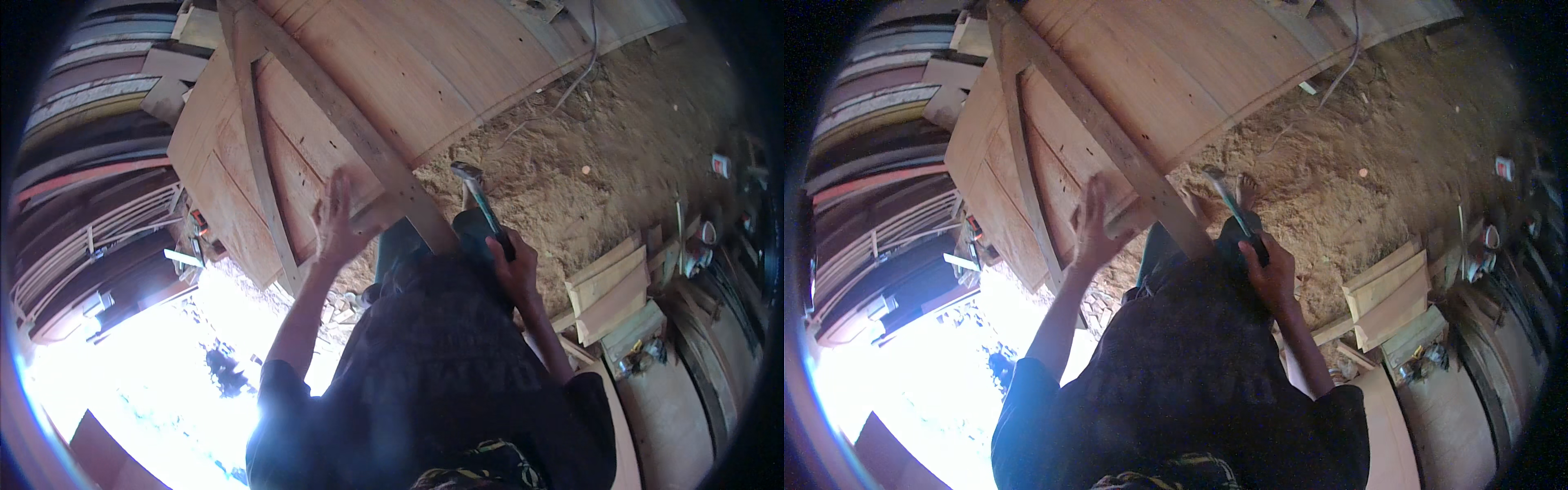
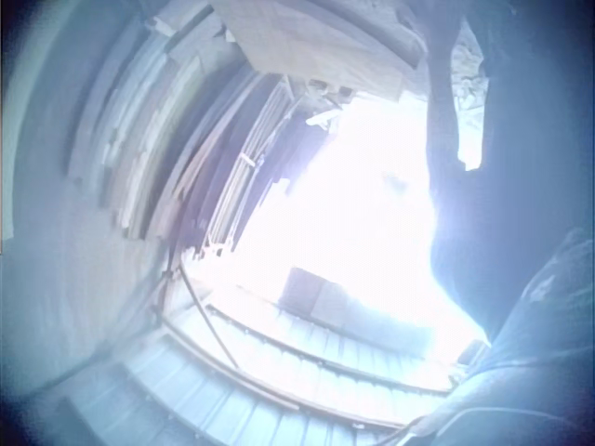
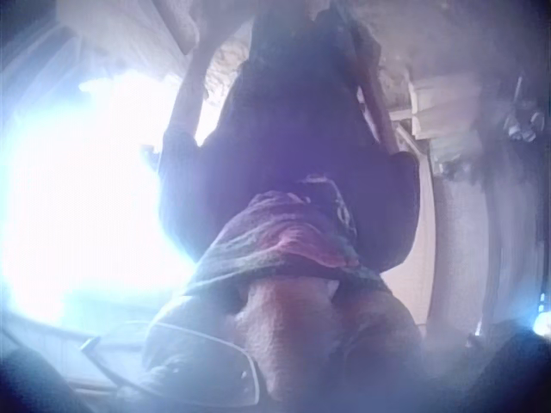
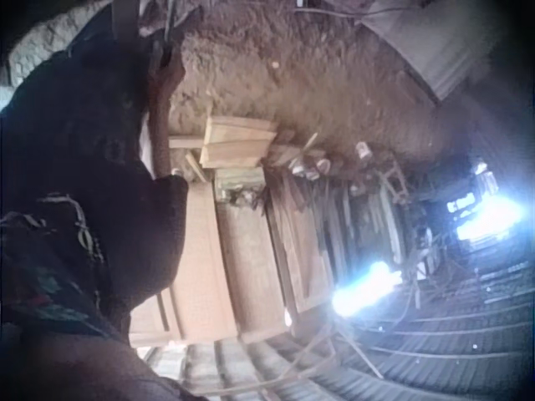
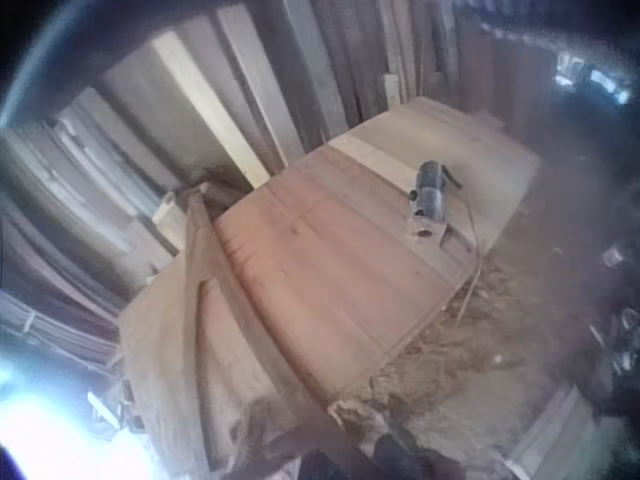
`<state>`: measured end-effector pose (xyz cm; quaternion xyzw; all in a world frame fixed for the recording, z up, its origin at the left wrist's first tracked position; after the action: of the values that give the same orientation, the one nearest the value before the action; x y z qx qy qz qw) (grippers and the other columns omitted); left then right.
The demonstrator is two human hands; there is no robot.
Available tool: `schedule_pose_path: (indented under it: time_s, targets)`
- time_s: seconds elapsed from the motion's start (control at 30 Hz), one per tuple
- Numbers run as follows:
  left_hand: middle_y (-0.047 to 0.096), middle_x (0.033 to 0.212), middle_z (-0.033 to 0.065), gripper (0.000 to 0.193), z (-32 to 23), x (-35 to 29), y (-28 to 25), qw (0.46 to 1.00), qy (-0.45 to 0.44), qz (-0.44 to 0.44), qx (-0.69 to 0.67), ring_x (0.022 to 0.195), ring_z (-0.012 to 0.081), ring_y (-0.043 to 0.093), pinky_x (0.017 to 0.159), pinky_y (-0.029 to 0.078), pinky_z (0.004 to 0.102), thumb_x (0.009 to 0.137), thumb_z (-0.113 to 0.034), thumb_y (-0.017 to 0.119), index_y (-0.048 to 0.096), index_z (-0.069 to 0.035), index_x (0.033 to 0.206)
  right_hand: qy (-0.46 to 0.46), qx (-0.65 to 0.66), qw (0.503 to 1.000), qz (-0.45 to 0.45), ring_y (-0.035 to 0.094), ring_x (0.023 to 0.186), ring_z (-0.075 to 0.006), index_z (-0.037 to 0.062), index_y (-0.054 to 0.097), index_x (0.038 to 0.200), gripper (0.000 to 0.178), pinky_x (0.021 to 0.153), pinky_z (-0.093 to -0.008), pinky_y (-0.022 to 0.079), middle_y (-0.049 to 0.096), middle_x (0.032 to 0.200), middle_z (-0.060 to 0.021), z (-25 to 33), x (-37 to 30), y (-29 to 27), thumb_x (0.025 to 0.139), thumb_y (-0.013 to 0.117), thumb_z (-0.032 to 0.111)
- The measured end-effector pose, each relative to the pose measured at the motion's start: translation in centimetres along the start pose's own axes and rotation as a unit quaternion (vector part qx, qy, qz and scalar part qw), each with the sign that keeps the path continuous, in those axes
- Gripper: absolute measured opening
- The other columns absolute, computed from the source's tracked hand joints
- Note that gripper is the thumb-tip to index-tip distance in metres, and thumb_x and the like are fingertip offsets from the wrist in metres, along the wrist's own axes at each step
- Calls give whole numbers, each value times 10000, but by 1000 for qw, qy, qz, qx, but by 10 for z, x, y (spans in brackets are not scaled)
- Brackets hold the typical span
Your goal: The person assembles a wooden structure by hammering nails into wooden planks and using a power drill to fasten joints. They repeatedly position planks, secure them with a hammer, and then use the drill to reinforce the assembly.
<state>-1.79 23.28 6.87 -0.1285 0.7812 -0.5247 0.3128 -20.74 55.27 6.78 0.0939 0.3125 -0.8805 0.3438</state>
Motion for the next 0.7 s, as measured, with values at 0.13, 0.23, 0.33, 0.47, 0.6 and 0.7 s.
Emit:
schedule_pose_path:
  time_s: [0.13,0.23,0.33,0.47,0.6,0.7]
  targets:
    - [190,1793,177,1268,-12,-17,27,994,-14,-105,24,1644,381,216,1298,192,540,752,-430,921,178,-75,1717,-145,-6,988,47,775,897,-341,13,694,1343,413,795,-400,601,765,1075,-226,21,18,-7,1016,751,259]
    - [218,1784,180,1188,-10,-13,35,988,-20,-141,66,1638,382,232,1302,188,528,774,-331,887,204,-71,1711,-210,-5,973,99,767,1001,-369,15,679,1375,412,837,-427,600,757,1167,-229,44,28,-6,1013,744,202]
    - [246,1775,177,1106,-10,-12,39,984,-19,-163,69,1634,380,244,1299,201,525,791,-225,835,228,-72,1703,-243,-5,959,144,768,999,-375,16,667,1385,400,828,-430,601,757,1175,-224,67,30,4,1017,731,159]
    - [272,1763,164,945,-10,-17,38,983,-24,-168,67,1633,360,256,1292,205,532,866,-166,711,265,-87,1696,-251,11,950,186,772,876,-374,20,662,1359,347,742,-422,596,769,1085,-205,93,21,23,1036,704,140]
    - [267,1769,131,920,-24,-16,20,985,-42,-166,-22,1637,326,255,1288,212,530,871,-100,697,288,-120,1695,-260,-42,957,126,728,858,-453,25,639,1257,297,719,-508,578,740,1023,-237,69,37,44,1063,678,245]
    - [260,1774,102,981,-16,-21,25,980,-46,-194,-26,1641,298,246,1288,216,529,829,-81,746,292,-145,1696,-245,-62,961,109,729,837,-455,33,612,1181,242,683,-520,564,735,912,-226,77,53,52,1095,624,260]
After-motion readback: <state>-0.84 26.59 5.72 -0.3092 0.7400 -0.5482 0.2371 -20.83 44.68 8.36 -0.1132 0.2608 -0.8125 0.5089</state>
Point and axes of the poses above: each hand's wrist, its own x-axis towards the middle knuckle, its own y-axis out of the palm, z = x × y, the point moved 7 cm from there along x, towards the middle knuckle
